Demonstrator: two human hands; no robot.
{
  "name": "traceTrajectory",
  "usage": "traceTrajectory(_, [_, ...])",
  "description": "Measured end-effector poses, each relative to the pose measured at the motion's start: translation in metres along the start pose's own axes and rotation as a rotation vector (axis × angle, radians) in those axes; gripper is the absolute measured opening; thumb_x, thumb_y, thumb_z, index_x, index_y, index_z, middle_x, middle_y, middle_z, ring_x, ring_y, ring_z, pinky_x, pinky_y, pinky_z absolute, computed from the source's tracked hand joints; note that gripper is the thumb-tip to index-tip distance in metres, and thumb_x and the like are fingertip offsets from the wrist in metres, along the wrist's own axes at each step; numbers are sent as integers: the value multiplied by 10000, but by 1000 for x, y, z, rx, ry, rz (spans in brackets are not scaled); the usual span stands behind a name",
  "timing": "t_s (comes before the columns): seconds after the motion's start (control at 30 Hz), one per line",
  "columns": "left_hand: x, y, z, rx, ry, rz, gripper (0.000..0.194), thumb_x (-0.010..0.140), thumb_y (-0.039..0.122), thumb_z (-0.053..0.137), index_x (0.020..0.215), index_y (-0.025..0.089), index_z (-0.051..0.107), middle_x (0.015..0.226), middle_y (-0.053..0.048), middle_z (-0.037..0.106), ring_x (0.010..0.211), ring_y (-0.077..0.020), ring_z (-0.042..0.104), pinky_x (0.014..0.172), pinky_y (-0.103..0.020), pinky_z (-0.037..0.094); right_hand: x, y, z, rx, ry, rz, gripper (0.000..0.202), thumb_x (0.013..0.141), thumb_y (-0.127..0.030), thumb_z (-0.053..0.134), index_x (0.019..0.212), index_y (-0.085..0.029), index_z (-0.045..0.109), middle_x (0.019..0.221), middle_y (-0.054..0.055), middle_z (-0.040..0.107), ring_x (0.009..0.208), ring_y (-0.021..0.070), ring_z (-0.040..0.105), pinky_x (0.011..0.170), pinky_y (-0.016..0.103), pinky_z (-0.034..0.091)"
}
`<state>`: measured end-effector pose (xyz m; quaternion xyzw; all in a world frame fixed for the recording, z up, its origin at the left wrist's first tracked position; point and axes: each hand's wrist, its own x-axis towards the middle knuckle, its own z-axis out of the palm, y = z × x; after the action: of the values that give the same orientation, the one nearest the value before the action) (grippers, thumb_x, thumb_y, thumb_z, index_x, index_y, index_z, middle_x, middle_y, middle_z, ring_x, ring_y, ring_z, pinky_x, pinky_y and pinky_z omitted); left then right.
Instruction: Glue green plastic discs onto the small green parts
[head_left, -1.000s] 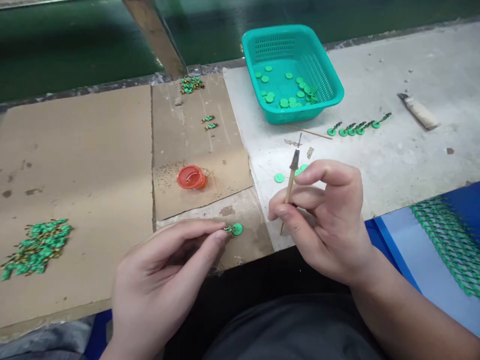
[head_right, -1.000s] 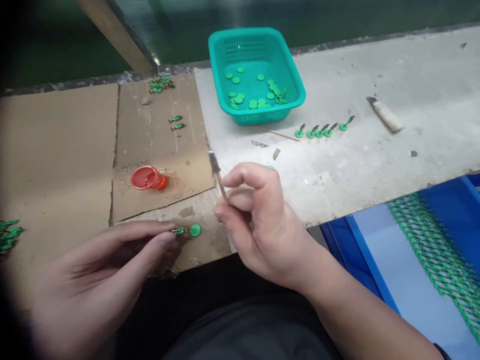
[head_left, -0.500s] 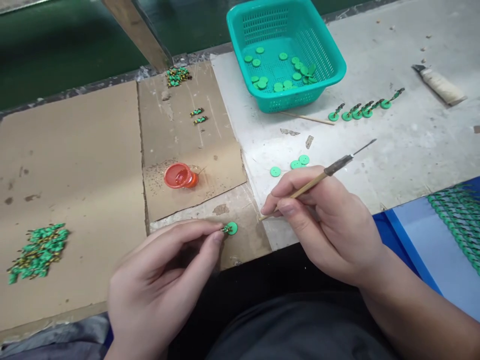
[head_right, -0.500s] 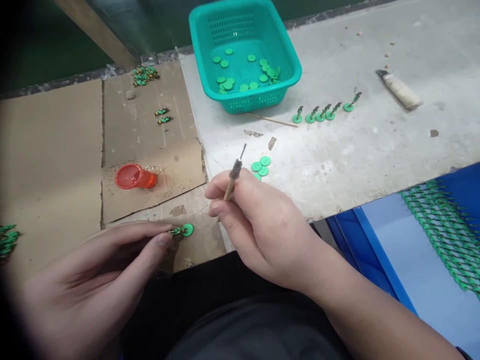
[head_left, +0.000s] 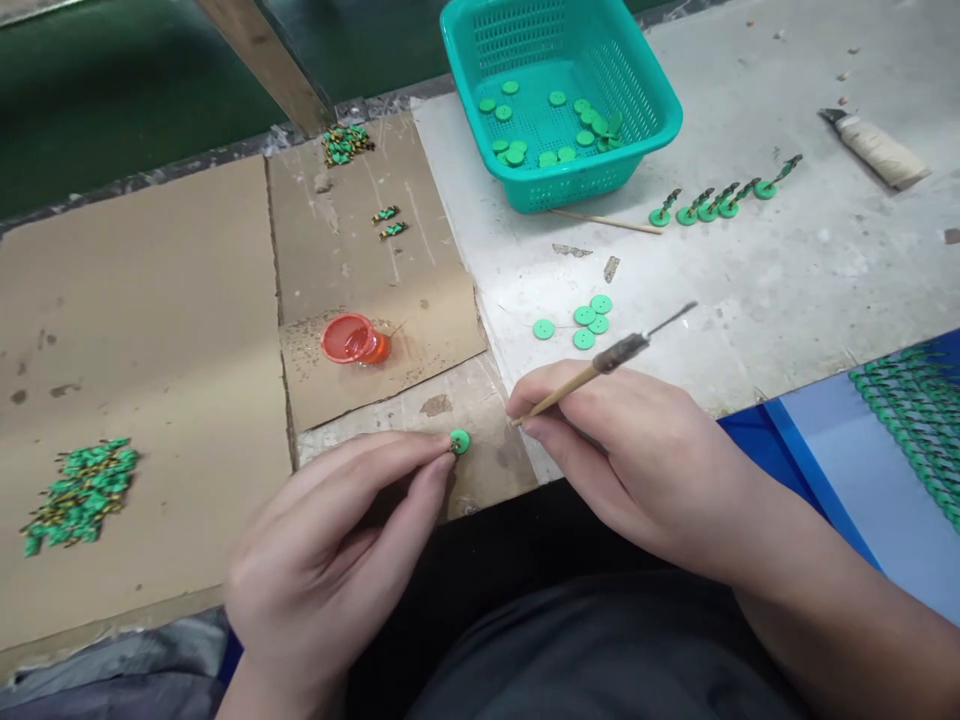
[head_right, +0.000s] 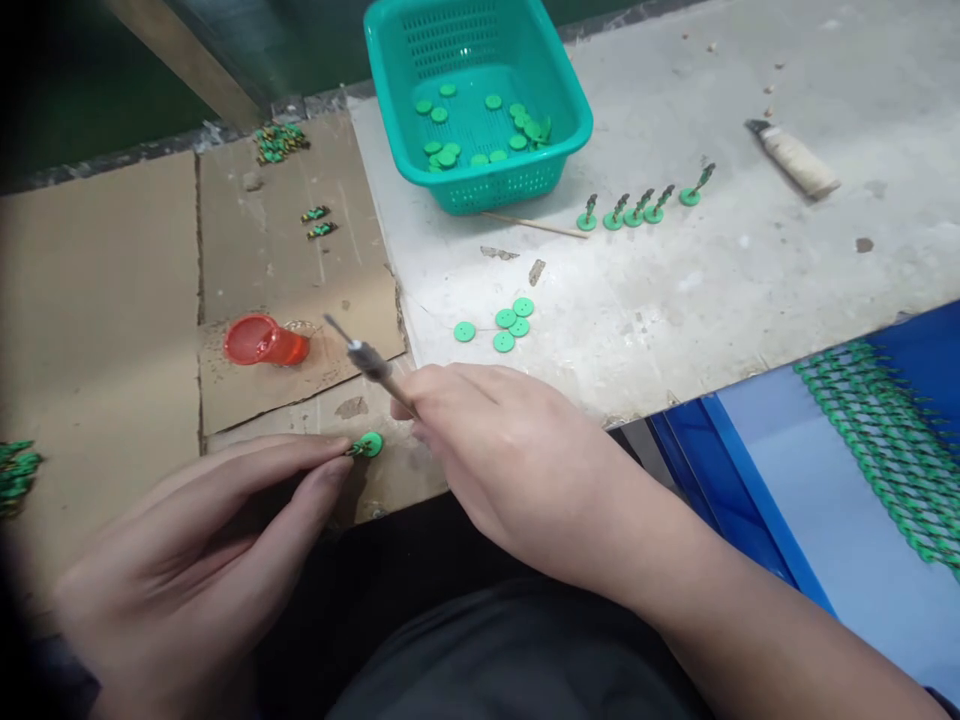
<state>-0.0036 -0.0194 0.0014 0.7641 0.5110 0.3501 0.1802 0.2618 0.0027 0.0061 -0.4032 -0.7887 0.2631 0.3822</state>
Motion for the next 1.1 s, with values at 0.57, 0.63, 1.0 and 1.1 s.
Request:
traceTrajectory(0.57, [0, -1, 6, -16, 47, -49, 274, 1046, 213, 869, 1198, 439, 896, 1153, 87, 897, 1016, -204, 858, 934, -387, 743, 5, -3, 39, 28, 112, -75, 117, 1200, -178, 617, 1110, -210, 684, 1137, 39, 842, 1065, 190, 820, 957, 294, 643])
traceTrajectory(0.63, [0, 0, 5, -18, 28, -69, 275, 1063, 217, 850, 1208, 448, 887, 1166, 95, 892, 1028, -199, 852, 942, -393, 736, 5, -3, 39, 37, 94, -59, 118, 1195, -178, 614, 1118, -229, 688, 1145, 35, 845, 1074, 197, 821, 964, 308, 648])
traceTrajectory(1.0, [0, 2, 4, -20, 15, -66, 234, 1078, 211, 826, 1164, 425, 868, 1135, 119, 880, 1011, -155, 827, 922, -331, 695, 10, -9, 38, 20, 46, -45, 145, 1216, -220, 595, 1087, -247, 655, 1054, 19, 816, 989, 191, 784, 880, 320, 615])
traceTrajectory(1.1, [1, 1, 4, -28, 10, -60, 231, 1084, 200, 815, 1159, 413, 865, 1127, 117, 880, 1001, -145, 823, 906, -309, 686, 12, -10, 38, 6, 31, -45, 191, 1203, -176, 587, 1034, -258, 617, 986, 3, 766, 930, 192, 750, 825, 322, 580])
